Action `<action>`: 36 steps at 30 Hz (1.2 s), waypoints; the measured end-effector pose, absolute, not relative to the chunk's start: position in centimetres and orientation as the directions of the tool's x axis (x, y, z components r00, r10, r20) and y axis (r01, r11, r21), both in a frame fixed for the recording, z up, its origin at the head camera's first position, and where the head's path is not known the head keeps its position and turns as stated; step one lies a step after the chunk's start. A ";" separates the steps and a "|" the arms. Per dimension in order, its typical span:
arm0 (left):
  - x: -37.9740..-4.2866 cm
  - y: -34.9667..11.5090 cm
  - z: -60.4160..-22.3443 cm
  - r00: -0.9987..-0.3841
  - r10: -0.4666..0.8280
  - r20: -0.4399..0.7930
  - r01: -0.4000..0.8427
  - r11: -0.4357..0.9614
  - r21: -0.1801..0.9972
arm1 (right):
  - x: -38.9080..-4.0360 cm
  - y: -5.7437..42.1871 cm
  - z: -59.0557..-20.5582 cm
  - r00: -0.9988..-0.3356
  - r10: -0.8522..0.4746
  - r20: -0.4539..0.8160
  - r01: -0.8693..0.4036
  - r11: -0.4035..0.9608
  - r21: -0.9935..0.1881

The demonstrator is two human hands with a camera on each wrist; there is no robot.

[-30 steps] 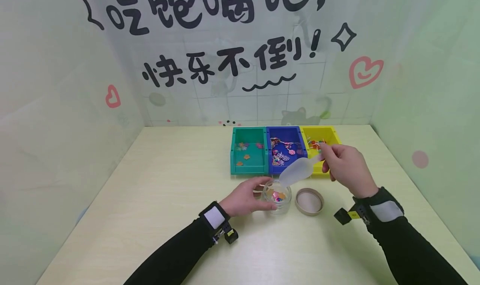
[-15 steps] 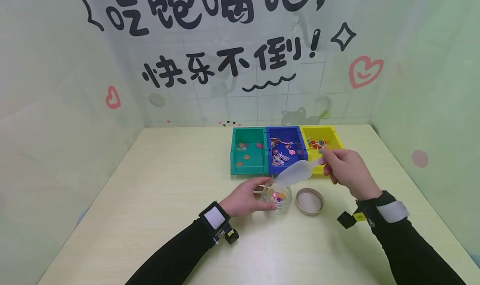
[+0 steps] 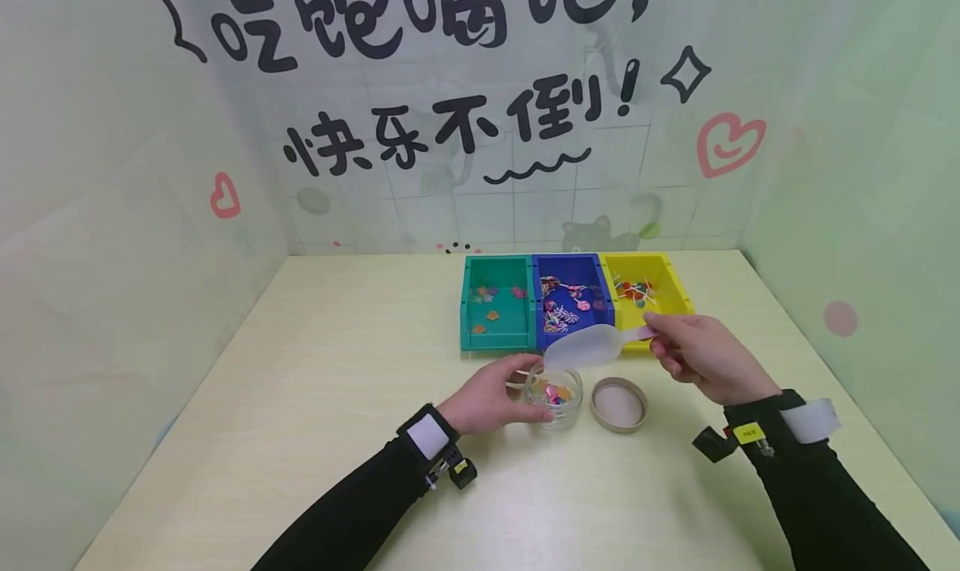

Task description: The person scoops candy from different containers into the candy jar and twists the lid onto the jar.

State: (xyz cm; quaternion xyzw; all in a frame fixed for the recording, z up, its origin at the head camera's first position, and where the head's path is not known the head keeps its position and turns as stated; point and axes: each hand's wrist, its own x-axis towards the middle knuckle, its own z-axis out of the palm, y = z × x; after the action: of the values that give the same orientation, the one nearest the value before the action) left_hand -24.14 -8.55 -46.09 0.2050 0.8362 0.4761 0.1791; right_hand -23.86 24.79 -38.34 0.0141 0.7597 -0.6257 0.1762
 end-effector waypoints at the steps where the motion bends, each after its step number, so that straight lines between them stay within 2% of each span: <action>1: -24.1 -8.6 -46.1 -0.852 0.513 -0.103 0.173 0.462 0.870 | -23.9 24.9 -38.4 -0.934 -0.211 -0.286 0.248 0.190 -0.950; 12: -24.2 -8.6 -46.0 -0.853 0.513 -0.094 0.192 0.476 0.858 | -23.8 25.3 -38.2 -0.913 -0.294 -0.284 0.300 -0.012 -0.954; 19: -24.3 -9.0 -45.2 -0.863 0.499 -0.078 0.205 0.487 0.849 | -23.7 25.3 -38.1 -0.918 -0.339 -0.207 0.238 -0.054 -0.970; 36: -26.4 -10.9 -43.2 -0.955 0.272 0.120 0.244 0.483 0.841 | -23.9 25.7 -36.7 -0.968 -0.204 -0.146 0.159 -0.050 -0.986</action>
State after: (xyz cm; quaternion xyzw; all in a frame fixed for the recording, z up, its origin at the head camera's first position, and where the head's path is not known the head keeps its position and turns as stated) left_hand -26.35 -10.94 -43.18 0.1499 0.8608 0.4861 0.0149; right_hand -23.86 25.67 -36.75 -0.0165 0.6775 -0.7245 0.1255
